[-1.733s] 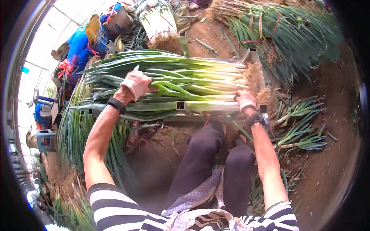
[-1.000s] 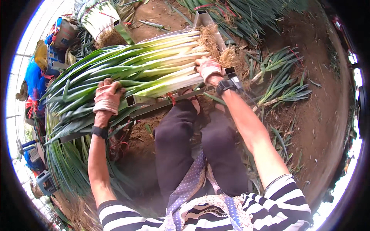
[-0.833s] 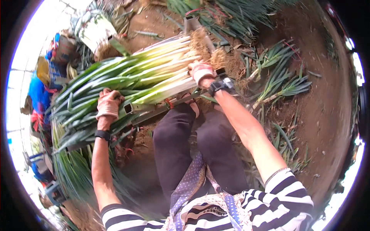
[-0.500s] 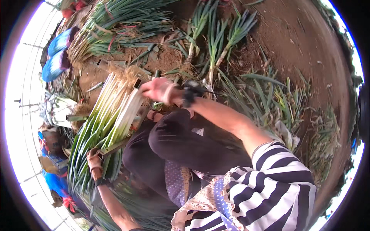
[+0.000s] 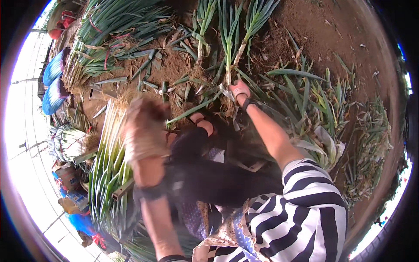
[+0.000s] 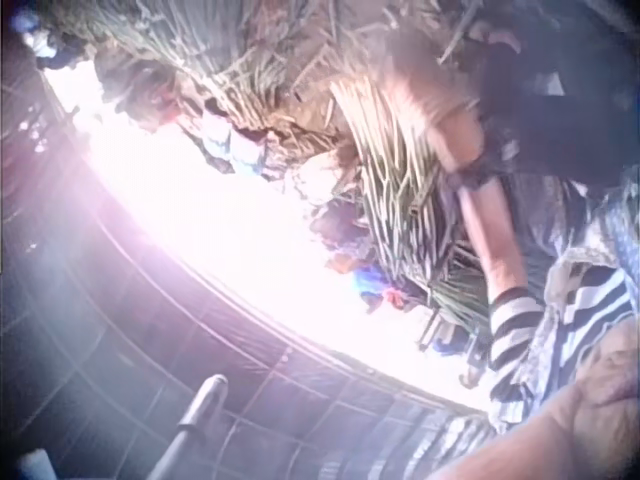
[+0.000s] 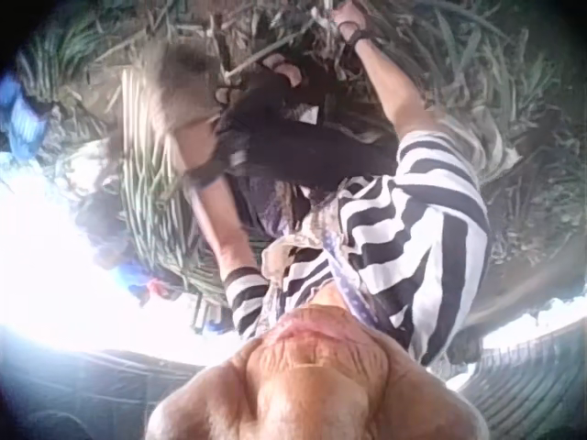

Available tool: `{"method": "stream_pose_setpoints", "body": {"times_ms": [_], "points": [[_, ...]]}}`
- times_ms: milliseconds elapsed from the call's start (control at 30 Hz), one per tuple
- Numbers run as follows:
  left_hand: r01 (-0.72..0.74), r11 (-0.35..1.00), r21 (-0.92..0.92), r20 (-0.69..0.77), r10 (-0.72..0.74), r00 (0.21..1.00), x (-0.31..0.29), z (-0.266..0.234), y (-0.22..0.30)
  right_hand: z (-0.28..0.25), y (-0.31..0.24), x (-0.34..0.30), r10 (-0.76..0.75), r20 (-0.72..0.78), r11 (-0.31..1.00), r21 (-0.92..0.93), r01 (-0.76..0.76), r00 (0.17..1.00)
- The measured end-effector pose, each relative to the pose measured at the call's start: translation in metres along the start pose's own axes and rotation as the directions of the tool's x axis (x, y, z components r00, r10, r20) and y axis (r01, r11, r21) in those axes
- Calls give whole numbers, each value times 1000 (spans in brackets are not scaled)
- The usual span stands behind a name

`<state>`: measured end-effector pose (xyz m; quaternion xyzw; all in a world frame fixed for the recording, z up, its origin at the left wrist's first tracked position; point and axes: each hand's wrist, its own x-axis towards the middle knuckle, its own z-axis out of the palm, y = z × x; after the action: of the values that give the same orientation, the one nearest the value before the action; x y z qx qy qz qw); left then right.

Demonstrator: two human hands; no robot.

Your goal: Cleaning outer layers off leeks and bundling them into groups.

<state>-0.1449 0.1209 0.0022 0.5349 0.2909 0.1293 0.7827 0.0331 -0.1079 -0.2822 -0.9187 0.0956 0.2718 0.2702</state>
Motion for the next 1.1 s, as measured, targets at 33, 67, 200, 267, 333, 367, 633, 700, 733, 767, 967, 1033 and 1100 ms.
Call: {"method": "stream_pose_setpoints", "body": {"times_ms": [33, 67, 200, 267, 333, 367, 633, 700, 733, 767, 967, 1033, 1100], "points": [[43, 986, -158, -156, -68, 986, -12, 76, 9, 10, -9, 1, 33, 52, 999, 4, -33, 998], [38, 992, -119, 17, -37, 999, -15, 107, 9, 19, -9, 5, 64, 16, 997, -32, -63, 998], [322, 878, -355, 81, -314, 946, 4, 123, -28, 42, -27, 2, 113, -52, 990, -80, -116, 992], [295, 893, -340, 38, -300, 953, 10, 127, -31, 36, -18, 6, 120, -52, 990, -65, -124, 991], [229, 965, -127, 22, -228, 973, 21, 121, -26, 24, -5, 10, 148, -31, 988, 58, -147, 988], [-103, 972, 209, 22, 101, 995, 35, 115, -50, 16, 4, 12, 133, -61, 983, 135, -124, 989], [330, 904, -272, -84, -364, 928, 50, 158, -49, -143, 32, -143, -105, -126, 980, 155, 124, 987], [419, 880, -223, -2, -430, 903, 53, 171, -59, -184, 45, -194, -133, -127, 978, 147, 151, 983], [429, 880, -202, 14, -436, 900, 51, 178, -63, -198, 58, -218, -293, -212, 875, 334, 350, 932], [438, 881, -180, 26, -441, 897, 49, 184, -67, -207, 65, -229, -260, -245, 953, 90, 289, 934], [443, 834, -327, 324, -341, 882, 42, 197, -71, -225, 66, -260, -615, -326, 788, -302, 537, 718], [337, 797, -501, 268, -228, 936, 40, 199, -63, -212, 59, -249, -662, -330, 749, -255, 611, 673], [225, 832, -507, 214, -131, 968, 44, 179, -46, -194, 40, -234, -678, -313, 732, -208, 648, 665]]}}
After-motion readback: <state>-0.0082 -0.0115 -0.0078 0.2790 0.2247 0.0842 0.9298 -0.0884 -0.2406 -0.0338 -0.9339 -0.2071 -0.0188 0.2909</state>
